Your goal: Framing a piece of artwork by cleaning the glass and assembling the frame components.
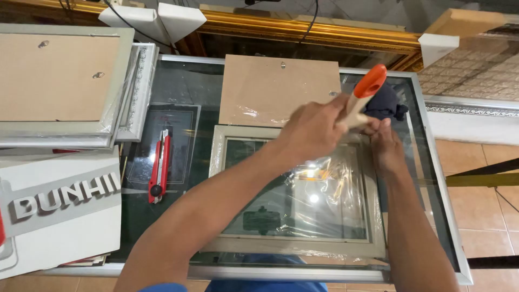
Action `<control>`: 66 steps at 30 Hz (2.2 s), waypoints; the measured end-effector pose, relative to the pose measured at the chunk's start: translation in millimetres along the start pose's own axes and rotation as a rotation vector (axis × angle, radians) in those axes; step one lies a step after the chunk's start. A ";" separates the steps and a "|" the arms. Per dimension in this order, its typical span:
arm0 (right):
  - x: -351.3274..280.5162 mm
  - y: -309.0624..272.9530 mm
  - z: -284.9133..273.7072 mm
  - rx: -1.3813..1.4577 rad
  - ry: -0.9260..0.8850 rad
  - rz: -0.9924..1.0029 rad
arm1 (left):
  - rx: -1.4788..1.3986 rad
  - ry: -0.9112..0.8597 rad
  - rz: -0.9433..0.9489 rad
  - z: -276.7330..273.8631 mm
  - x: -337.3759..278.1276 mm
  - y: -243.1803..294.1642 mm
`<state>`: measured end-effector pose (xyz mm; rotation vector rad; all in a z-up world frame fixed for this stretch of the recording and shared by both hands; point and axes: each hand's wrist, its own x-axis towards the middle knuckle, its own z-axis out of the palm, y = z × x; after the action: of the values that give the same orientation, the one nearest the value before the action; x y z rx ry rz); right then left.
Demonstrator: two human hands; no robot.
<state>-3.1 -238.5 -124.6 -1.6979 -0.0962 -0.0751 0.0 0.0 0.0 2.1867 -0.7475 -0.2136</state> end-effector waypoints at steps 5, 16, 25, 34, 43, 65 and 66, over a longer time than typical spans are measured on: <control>10.4 16.8 -25.8 0.064 -0.197 0.032 | -0.205 -0.398 0.015 69.5 -28.8 28.7; 2.1 -9.9 -13.4 0.071 -0.027 0.152 | -0.205 0.106 -0.155 66.2 30.4 -7.6; 4.2 23.1 -8.8 -0.298 0.008 -0.061 | -0.434 0.373 -0.445 47.7 -39.2 -14.5; -0.9 18.6 -5.6 -0.341 0.011 -0.056 | -0.101 0.633 -0.463 -43.2 -143.0 -39.8; -2.7 9.1 -3.4 -0.297 0.004 -0.102 | -0.643 0.713 -0.542 9.4 -122.8 -65.8; -3.5 4.4 1.8 -0.275 0.033 0.008 | -0.267 0.464 -0.572 -49.3 -206.4 -51.7; -4.1 -0.1 3.5 -0.233 0.034 0.038 | -0.243 0.450 -0.708 -58.2 -216.1 -46.7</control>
<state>-7.3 -235.0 -125.5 -1.9299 -0.0309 -0.0893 -132.4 185.7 -15.1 2.0704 0.3041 -0.1450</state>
